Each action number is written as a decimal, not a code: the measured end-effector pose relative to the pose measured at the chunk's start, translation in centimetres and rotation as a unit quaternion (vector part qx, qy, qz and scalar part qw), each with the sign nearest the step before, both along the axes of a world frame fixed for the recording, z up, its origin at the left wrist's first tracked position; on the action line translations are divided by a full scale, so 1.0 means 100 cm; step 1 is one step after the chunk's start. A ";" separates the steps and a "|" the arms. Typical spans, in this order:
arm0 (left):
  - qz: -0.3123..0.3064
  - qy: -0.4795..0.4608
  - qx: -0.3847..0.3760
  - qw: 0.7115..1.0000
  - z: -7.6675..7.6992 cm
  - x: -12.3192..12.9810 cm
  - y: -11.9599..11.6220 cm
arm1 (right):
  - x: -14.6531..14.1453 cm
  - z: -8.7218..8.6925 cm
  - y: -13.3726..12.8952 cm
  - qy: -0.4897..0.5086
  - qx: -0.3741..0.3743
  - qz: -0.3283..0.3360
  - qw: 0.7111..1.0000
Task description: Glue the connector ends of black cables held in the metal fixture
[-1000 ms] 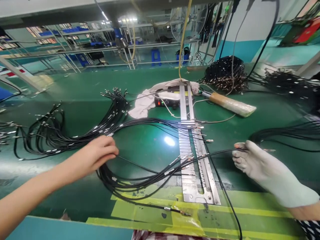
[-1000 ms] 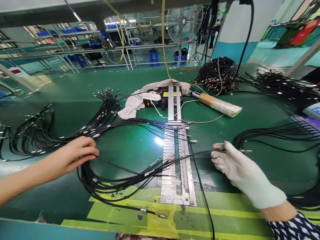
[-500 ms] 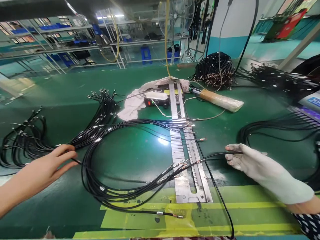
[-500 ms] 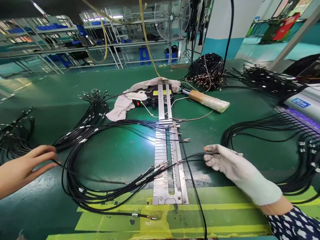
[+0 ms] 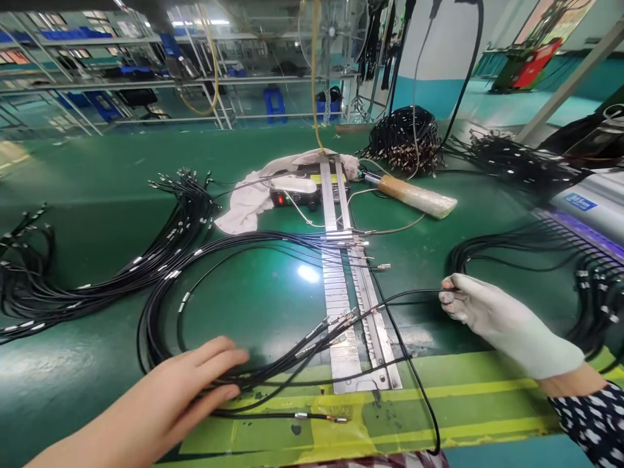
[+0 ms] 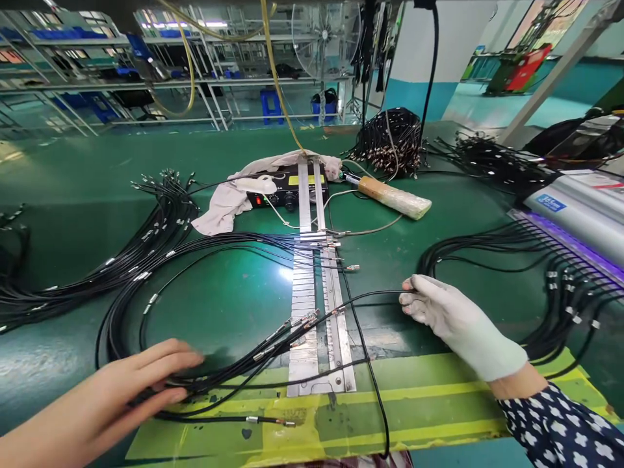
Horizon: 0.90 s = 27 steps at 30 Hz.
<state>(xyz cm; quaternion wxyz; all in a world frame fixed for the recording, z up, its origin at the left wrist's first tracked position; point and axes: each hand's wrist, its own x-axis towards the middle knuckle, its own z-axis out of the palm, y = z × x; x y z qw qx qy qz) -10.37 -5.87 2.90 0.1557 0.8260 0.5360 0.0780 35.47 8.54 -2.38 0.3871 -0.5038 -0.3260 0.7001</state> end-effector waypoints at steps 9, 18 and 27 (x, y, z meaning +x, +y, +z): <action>0.017 -0.015 -0.113 0.993 -0.037 0.027 0.010 | 0.015 0.025 -0.007 -0.244 0.105 0.249 0.931; -0.019 -0.108 -0.187 0.976 -0.011 0.040 0.038 | -0.032 0.022 -0.003 -0.403 0.370 0.366 0.753; -0.015 0.064 0.114 0.991 -0.058 0.040 0.223 | -0.078 0.019 0.043 -0.340 0.413 0.191 0.823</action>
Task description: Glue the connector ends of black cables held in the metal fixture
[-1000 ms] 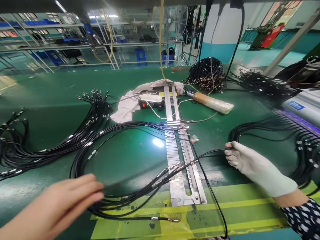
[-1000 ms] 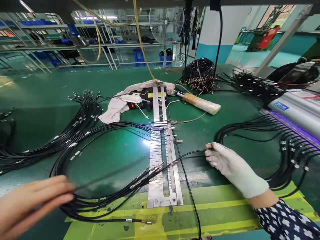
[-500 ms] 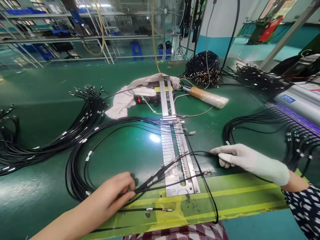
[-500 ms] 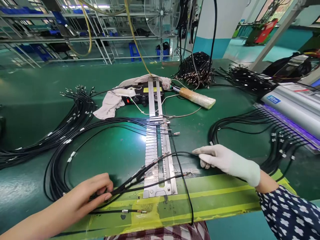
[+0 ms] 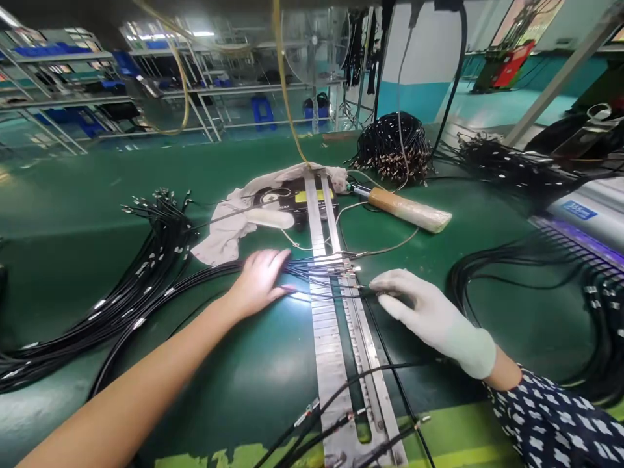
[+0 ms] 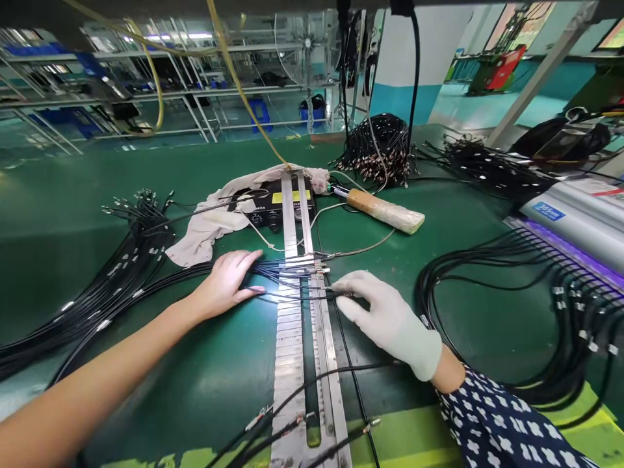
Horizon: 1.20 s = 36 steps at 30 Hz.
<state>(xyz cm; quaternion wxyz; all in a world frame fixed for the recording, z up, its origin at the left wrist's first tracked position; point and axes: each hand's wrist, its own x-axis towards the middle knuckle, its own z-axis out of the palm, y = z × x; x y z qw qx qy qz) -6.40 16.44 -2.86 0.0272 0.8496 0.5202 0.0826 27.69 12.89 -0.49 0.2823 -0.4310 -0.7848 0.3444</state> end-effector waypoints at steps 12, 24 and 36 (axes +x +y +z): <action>-0.060 -0.058 -0.256 0.963 0.029 -0.027 -0.070 | -0.027 -0.035 0.031 0.099 -0.102 -0.130 0.981; -0.002 -0.038 -0.241 0.970 0.042 -0.077 -0.049 | -0.033 -0.038 0.020 -0.043 0.033 -0.021 0.998; 0.003 0.062 -0.188 0.980 0.033 -0.046 -0.052 | -0.022 -0.020 -0.029 -0.018 -0.009 0.210 0.978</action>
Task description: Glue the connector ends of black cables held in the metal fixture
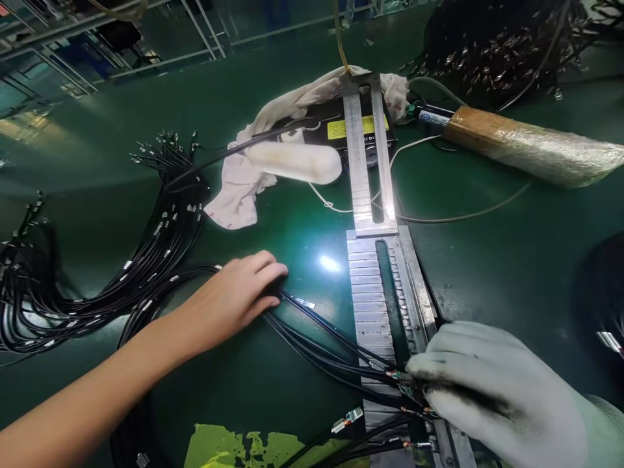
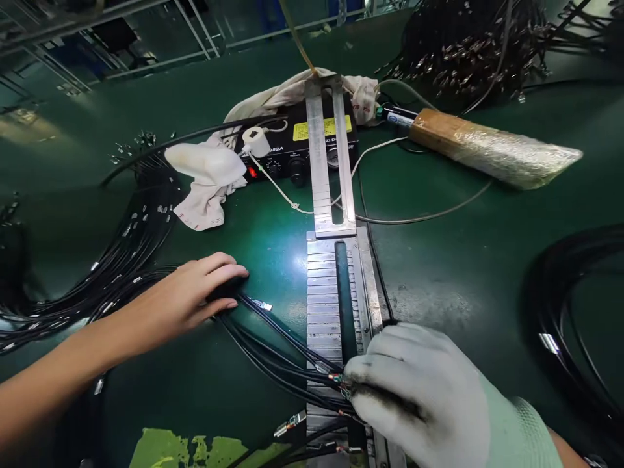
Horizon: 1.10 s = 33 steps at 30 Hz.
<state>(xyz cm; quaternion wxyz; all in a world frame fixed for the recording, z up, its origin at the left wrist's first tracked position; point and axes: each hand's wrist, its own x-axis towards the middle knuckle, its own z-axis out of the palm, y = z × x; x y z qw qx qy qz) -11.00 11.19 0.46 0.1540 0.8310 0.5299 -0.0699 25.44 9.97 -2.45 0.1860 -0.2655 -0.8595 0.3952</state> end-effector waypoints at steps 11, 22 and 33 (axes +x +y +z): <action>-0.070 -0.050 0.155 0.984 0.005 -0.019 -0.021 | -0.005 -0.005 -0.003 0.055 -0.025 -0.057 0.997; 0.000 -0.004 -0.045 0.999 -0.003 0.010 0.000 | -0.005 -0.008 -0.003 0.051 -0.029 -0.060 0.996; -0.044 -0.123 -0.063 0.989 0.014 0.028 0.007 | -0.009 -0.009 -0.004 0.045 -0.012 -0.057 0.997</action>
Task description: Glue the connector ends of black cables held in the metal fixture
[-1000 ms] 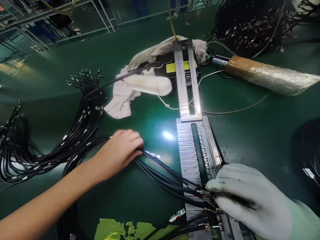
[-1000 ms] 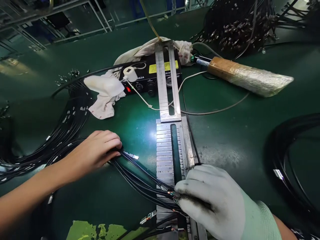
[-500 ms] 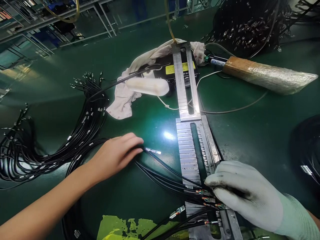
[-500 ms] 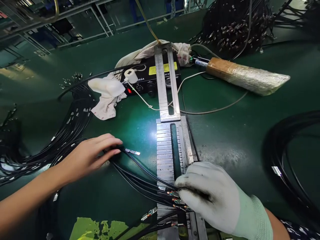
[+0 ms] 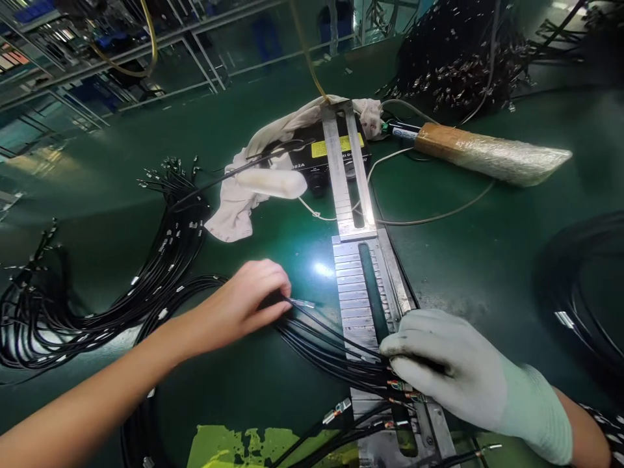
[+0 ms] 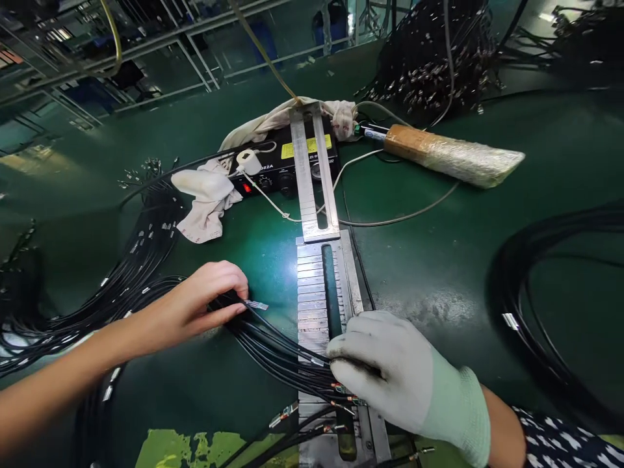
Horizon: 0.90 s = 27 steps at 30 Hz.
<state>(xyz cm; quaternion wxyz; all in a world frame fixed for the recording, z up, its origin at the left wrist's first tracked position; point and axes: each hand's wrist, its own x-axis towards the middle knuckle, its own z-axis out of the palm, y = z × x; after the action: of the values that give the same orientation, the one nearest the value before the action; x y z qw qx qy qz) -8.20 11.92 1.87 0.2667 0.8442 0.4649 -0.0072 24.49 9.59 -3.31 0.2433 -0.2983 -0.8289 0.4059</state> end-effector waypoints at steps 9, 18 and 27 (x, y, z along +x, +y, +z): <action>-0.079 -0.120 0.019 0.989 -0.026 0.083 -0.008 | 0.004 0.005 0.005 0.026 -0.016 0.003 1.000; 0.006 -0.072 0.077 0.994 -0.030 0.023 0.013 | 0.018 0.002 0.020 0.037 -0.161 -0.120 0.979; 0.110 0.050 0.172 0.978 -0.037 -0.056 0.015 | 0.019 0.000 0.028 0.096 -0.261 -0.174 0.945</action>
<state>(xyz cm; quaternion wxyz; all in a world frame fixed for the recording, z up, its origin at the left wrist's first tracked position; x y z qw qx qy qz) -13.82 13.37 -1.82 0.0933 0.8194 0.5625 0.0595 26.41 12.40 -3.35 0.3025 -0.4502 -0.6020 0.5860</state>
